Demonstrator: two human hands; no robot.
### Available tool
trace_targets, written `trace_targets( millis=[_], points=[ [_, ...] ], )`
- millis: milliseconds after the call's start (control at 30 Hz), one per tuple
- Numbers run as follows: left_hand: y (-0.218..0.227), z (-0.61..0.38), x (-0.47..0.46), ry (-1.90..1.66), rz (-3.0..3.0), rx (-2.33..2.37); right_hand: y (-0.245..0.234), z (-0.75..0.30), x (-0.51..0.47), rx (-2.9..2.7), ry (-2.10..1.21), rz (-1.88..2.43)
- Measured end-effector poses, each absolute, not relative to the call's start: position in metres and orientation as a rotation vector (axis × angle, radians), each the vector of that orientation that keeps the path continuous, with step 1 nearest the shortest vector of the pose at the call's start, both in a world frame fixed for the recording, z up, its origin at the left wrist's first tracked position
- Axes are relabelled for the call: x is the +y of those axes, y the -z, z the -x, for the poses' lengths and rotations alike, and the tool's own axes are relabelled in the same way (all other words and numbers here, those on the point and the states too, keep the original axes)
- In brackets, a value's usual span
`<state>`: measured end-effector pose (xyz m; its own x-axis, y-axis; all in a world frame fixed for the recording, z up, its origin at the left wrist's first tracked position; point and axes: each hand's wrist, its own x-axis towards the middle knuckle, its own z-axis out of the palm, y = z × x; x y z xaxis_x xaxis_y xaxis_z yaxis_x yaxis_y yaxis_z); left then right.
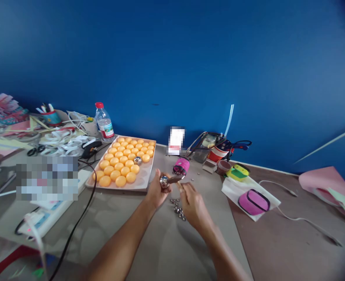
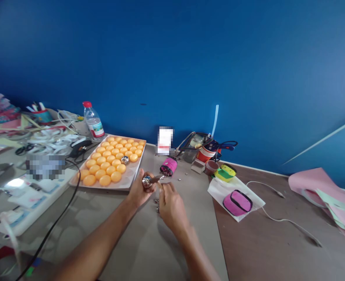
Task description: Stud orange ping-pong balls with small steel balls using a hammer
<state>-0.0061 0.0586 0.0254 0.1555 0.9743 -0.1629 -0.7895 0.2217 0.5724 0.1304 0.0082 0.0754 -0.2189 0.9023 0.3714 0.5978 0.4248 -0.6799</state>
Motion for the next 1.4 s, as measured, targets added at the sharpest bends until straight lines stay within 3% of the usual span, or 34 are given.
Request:
trace_targets(
  millis=[267,733,1400],
  points=[
    [-0.035,0.012,0.052,-1.097,-0.277,0.347,-0.076,-0.138,0.011,-1.850,-0.563,1.353],
    [-0.028,0.005,0.055,-1.273,-0.513,0.473,-0.078,-0.130,0.007,-1.899,-0.549,1.266],
    [-0.027,0.005,0.055,-1.236,-0.408,0.485,-0.084,-0.142,0.008,-1.806,-0.508,1.365]
  ],
)
